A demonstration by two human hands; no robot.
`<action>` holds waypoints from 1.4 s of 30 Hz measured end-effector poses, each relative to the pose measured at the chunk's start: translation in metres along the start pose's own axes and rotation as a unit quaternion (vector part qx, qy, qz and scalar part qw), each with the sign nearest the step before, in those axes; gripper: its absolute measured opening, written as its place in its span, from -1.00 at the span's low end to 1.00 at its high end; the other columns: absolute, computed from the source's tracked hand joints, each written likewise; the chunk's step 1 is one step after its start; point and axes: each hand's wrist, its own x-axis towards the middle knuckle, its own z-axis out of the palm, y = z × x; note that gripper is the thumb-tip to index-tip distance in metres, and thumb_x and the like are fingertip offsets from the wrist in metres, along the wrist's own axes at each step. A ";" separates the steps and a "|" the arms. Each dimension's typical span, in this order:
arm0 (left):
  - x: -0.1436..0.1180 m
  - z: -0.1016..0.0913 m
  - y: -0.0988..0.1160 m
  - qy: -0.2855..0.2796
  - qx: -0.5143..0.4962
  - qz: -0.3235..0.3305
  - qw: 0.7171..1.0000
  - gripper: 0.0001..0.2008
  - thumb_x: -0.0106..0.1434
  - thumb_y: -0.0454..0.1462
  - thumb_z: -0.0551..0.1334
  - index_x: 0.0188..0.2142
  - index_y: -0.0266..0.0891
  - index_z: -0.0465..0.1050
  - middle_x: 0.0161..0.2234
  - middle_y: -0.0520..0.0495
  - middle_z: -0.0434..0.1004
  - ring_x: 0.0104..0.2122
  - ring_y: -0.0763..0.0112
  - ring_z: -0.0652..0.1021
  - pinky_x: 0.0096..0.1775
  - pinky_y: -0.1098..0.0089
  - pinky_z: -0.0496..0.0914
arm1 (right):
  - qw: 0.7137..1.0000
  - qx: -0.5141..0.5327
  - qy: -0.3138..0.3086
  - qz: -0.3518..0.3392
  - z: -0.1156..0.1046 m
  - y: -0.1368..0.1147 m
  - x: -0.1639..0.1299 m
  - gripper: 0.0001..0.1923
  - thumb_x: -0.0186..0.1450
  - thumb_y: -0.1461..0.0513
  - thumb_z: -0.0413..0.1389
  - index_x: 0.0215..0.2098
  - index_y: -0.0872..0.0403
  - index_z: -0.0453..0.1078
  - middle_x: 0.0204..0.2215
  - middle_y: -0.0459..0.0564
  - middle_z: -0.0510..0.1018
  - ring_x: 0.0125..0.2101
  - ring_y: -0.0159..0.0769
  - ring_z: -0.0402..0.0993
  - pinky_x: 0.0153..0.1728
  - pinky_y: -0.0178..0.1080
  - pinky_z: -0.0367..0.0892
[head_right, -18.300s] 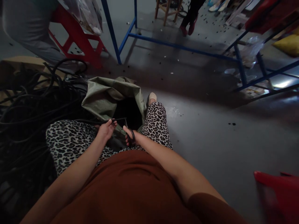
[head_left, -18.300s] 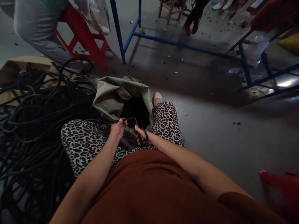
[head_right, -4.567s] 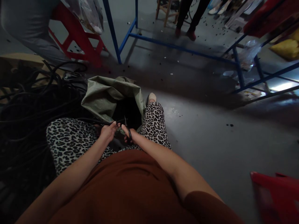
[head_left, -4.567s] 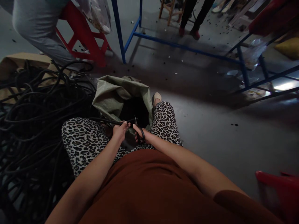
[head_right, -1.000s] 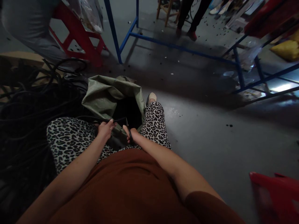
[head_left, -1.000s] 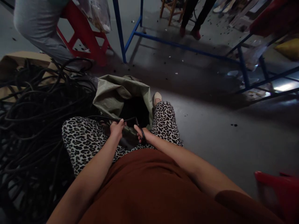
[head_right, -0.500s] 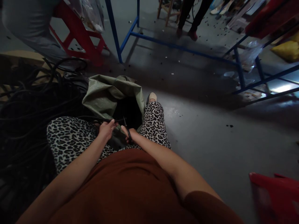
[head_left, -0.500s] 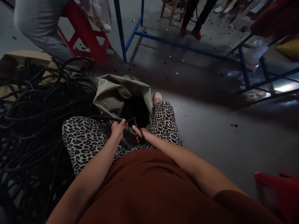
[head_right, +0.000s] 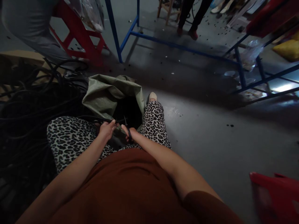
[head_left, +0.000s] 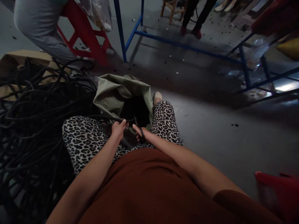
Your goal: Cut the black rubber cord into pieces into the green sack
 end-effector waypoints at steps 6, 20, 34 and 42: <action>0.001 0.000 0.001 0.010 -0.008 0.002 1.000 -0.75 -0.08 -0.33 0.36 -0.40 -0.34 0.35 -0.51 0.00 0.44 -0.46 0.47 0.51 -0.30 0.34 0.42 | 1.000 -0.008 -0.002 0.000 0.000 0.000 0.001 -0.39 0.25 -0.24 -0.09 -0.38 0.16 0.28 -0.68 -0.06 0.39 -0.78 -0.40 0.32 -0.84 -0.45 0.10; -0.002 0.003 0.002 -0.004 -0.004 -0.015 1.000 -0.75 -0.06 -0.32 0.37 -0.42 -0.33 0.33 -0.52 -0.01 0.44 -0.48 0.46 0.52 -0.32 0.36 0.42 | 0.999 0.028 0.012 -0.029 0.001 -0.001 -0.003 -0.44 0.26 -0.18 -0.03 -0.41 0.18 0.32 -0.75 -0.13 0.31 -0.80 -0.44 0.25 -0.80 -0.41 0.26; 0.010 -0.002 0.005 0.026 -0.007 -0.015 1.000 -0.72 -0.07 -0.29 0.37 -0.45 -0.31 0.27 -0.56 0.07 0.38 -0.57 0.55 0.46 -0.47 0.49 0.35 | 0.998 0.035 0.031 -0.042 0.002 0.005 0.002 -0.47 0.27 -0.15 -0.01 -0.47 0.16 0.30 -0.75 -0.13 0.30 -0.84 -0.46 0.20 -0.84 -0.41 0.21; 0.012 -0.005 -0.001 0.033 0.013 -0.001 0.999 -0.73 -0.09 -0.29 0.38 -0.46 -0.31 0.30 -0.58 0.08 0.38 -0.58 0.54 0.45 -0.47 0.47 0.37 | 0.999 -0.004 0.043 -0.026 0.000 0.002 -0.005 -0.46 0.29 -0.13 -0.02 -0.56 0.15 0.26 -0.79 -0.15 0.25 -0.87 -0.47 0.16 -0.87 -0.42 0.09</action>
